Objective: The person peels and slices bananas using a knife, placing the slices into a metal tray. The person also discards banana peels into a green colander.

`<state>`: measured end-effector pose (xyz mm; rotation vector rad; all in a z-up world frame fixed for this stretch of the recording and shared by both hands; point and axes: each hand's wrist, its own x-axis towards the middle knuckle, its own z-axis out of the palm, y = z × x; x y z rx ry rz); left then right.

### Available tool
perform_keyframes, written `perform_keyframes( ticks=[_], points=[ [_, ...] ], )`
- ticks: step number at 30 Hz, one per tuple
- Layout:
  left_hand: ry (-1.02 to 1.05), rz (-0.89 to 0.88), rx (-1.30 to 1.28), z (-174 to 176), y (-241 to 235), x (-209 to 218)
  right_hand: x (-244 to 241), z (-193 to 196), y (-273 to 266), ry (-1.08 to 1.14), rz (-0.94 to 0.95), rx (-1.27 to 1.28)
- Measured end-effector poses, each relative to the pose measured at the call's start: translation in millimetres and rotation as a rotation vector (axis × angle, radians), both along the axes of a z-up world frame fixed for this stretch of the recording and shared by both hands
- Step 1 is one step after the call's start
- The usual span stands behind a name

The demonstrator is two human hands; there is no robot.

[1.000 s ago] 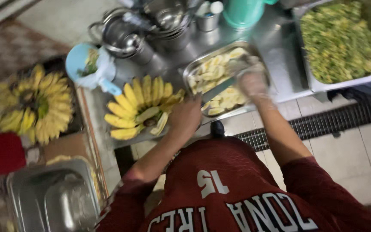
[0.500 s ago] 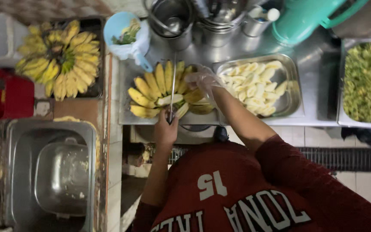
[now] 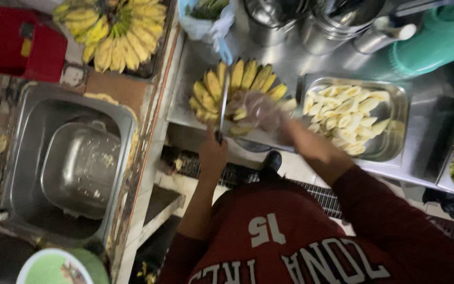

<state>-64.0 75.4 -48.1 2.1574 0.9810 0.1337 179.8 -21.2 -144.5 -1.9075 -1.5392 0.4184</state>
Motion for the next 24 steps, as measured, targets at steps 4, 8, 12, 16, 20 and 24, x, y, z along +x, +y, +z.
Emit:
perform_keyframes(
  ticks=[4, 8, 12, 16, 20, 24],
  points=[
    [0.158, -0.127, 0.078, 29.0, -16.5, 21.3, 31.2, -34.4, 3.3, 0.053, 0.023, -0.060],
    [0.016, -0.173, 0.147, 42.0, -31.9, 30.5, 15.8, -36.3, 16.0, 1.134, -0.255, 0.085],
    [0.048, -0.189, 0.088, 40.2, -42.1, 6.0, -7.3, 0.7, 14.9, 1.023, -0.121, 0.122],
    [0.119, -0.173, 0.004, 37.5, -54.3, -27.3, -17.9, 36.7, 12.2, 0.583, -0.143, 0.099],
    [0.135, -0.126, -0.145, 2.6, -47.3, 1.3, -20.7, 30.6, 15.3, -0.176, -0.200, -0.221],
    [-0.226, -0.064, 0.024, -59.2, -19.4, 77.4, -15.2, 8.5, 18.1, -0.253, -0.248, -0.320]
  ],
)
